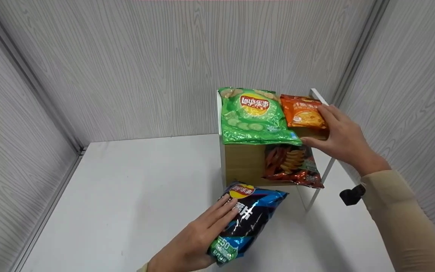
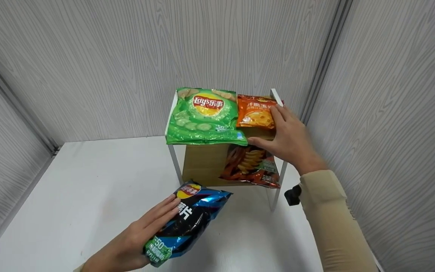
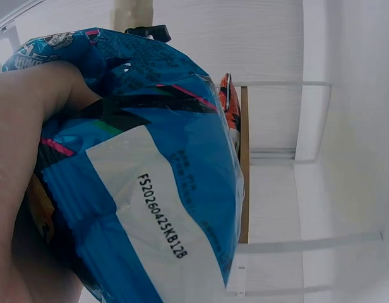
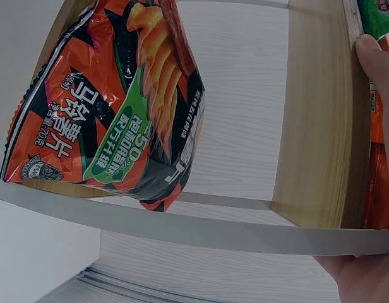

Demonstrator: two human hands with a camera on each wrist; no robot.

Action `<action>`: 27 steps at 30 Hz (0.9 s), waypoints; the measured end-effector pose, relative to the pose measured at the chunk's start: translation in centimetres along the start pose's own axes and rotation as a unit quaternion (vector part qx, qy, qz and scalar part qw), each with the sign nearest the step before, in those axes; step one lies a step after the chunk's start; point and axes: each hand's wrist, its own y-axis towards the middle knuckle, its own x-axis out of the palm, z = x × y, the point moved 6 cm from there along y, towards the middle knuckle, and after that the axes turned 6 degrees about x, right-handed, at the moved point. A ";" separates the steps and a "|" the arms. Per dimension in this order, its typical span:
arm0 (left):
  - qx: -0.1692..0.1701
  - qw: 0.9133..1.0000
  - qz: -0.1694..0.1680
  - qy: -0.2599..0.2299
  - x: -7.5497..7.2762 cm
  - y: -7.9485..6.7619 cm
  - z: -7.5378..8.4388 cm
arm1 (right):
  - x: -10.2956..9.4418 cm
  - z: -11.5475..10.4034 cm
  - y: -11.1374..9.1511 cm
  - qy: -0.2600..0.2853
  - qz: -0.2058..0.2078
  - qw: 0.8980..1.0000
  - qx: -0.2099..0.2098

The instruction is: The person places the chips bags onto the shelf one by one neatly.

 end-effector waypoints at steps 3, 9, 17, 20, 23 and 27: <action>0.000 1.000 0.018 0.001 0.2 1.0 -0.2 | -0.1 0.0 0.0 0.000 0.001 1.000 -0.001; 0.013 0.998 0.060 0.000 0.4 3.1 -0.6 | 0.1 0.0 0.1 0.004 -0.002 1.000 -0.001; 0.032 0.994 0.068 0.076 0.4 5.9 -1.4 | 0.2 0.1 0.0 0.001 -0.005 1.000 0.006; 0.040 0.991 0.073 0.100 0.6 6.7 -1.7 | 0.1 0.1 0.0 0.001 -0.004 1.000 0.006; 0.043 0.989 0.082 0.116 0.7 7.5 -2.0 | 0.0 0.1 0.0 0.001 -0.003 1.000 0.005; 0.026 0.987 0.087 0.132 0.9 8.3 -2.6 | -0.1 0.1 0.0 0.001 0.002 1.000 0.001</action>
